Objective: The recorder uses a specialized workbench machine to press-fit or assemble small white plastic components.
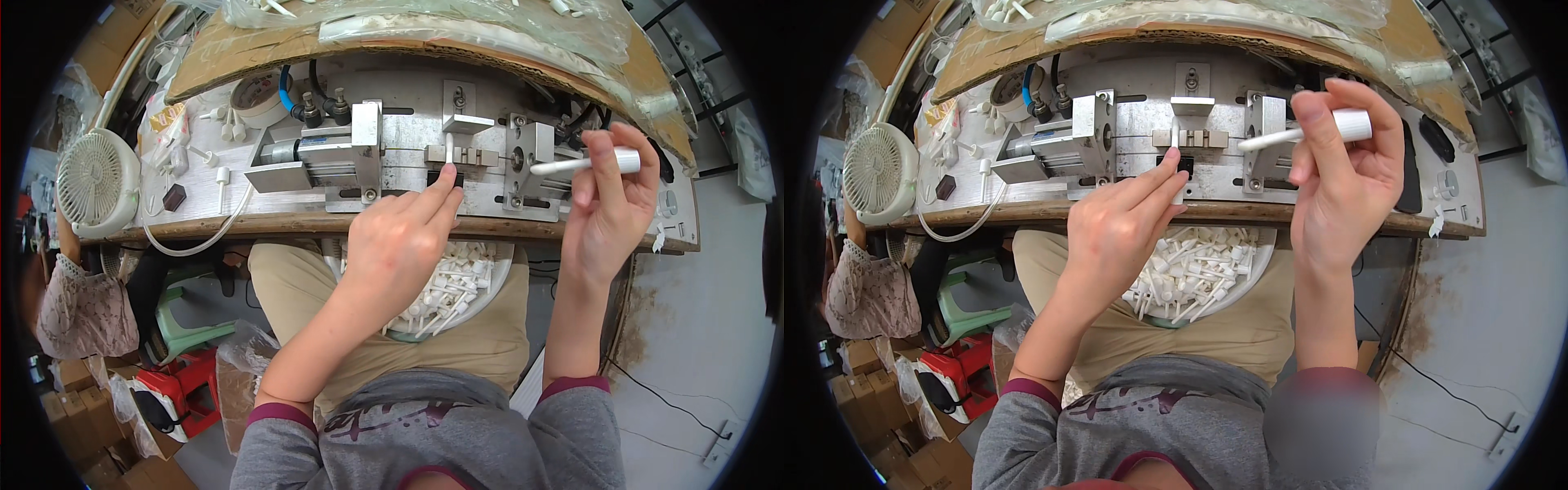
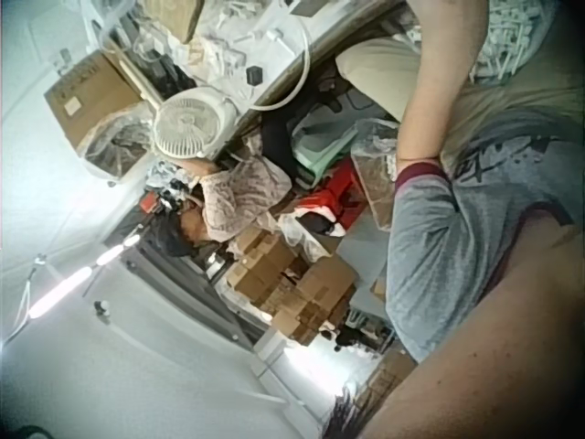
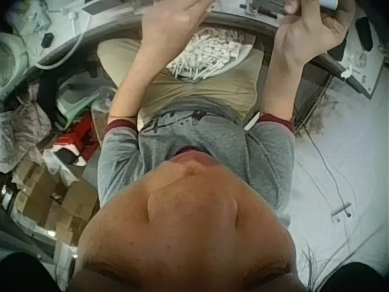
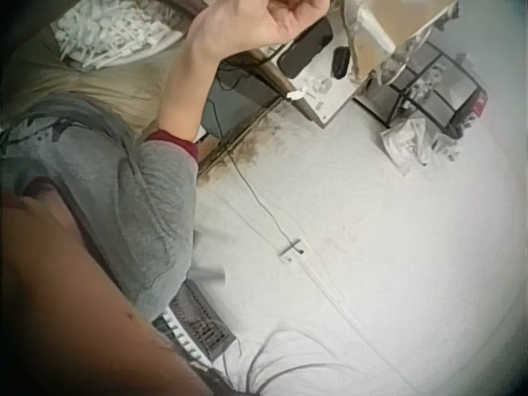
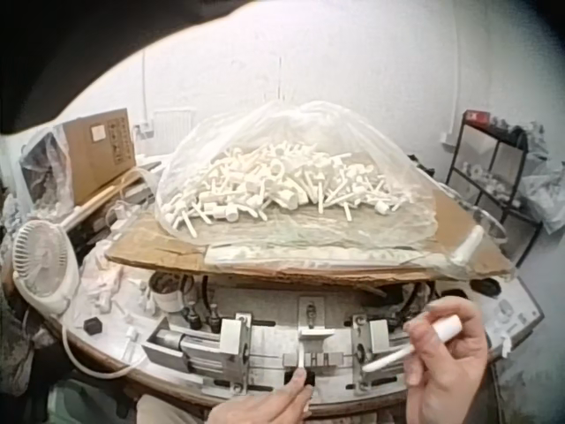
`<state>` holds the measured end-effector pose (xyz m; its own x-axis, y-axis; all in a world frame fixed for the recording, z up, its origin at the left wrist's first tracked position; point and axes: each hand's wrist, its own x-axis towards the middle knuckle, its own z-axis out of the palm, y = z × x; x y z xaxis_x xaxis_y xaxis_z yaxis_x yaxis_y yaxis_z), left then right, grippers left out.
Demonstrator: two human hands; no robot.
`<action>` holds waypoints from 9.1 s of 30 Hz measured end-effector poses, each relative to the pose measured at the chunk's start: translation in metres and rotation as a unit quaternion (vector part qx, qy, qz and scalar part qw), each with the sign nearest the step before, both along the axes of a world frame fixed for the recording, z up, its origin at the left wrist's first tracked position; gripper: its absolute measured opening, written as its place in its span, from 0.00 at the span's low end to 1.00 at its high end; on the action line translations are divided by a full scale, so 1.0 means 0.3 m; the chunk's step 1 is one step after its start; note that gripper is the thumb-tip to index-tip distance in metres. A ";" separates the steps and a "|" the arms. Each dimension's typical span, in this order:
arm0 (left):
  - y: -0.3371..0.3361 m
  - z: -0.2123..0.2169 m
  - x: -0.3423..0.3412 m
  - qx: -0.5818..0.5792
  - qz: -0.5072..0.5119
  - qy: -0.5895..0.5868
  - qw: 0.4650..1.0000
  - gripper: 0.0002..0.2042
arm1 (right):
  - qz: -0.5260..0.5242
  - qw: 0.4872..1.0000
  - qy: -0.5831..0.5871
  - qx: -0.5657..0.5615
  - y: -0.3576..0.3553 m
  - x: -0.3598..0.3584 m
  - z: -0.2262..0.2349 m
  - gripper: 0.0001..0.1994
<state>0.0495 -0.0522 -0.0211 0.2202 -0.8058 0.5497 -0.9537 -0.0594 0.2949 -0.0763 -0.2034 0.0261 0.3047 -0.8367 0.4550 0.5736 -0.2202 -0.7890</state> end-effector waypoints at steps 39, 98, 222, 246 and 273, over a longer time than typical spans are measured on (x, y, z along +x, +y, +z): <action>0.463 -0.450 -0.200 0.075 -0.022 0.109 0.991 0.15 | -0.010 0.704 0.513 -0.492 0.137 0.039 -0.113 0.21; 0.417 -0.644 -0.163 -0.060 0.326 0.336 0.882 0.30 | 0.024 0.881 0.368 0.297 -0.079 -0.481 -0.920 0.18; 1.542 -0.426 -0.279 -0.034 0.710 0.634 0.306 0.15 | 0.666 0.463 0.523 0.262 0.713 0.375 -1.043 0.13; 1.373 -0.523 0.310 0.342 0.666 0.333 0.574 0.35 | 0.682 0.535 0.462 0.189 0.621 0.479 -1.128 0.07; 1.240 -0.374 0.203 -0.123 0.619 0.388 0.671 0.28 | 0.542 0.661 0.430 -0.290 0.173 0.439 -0.343 0.12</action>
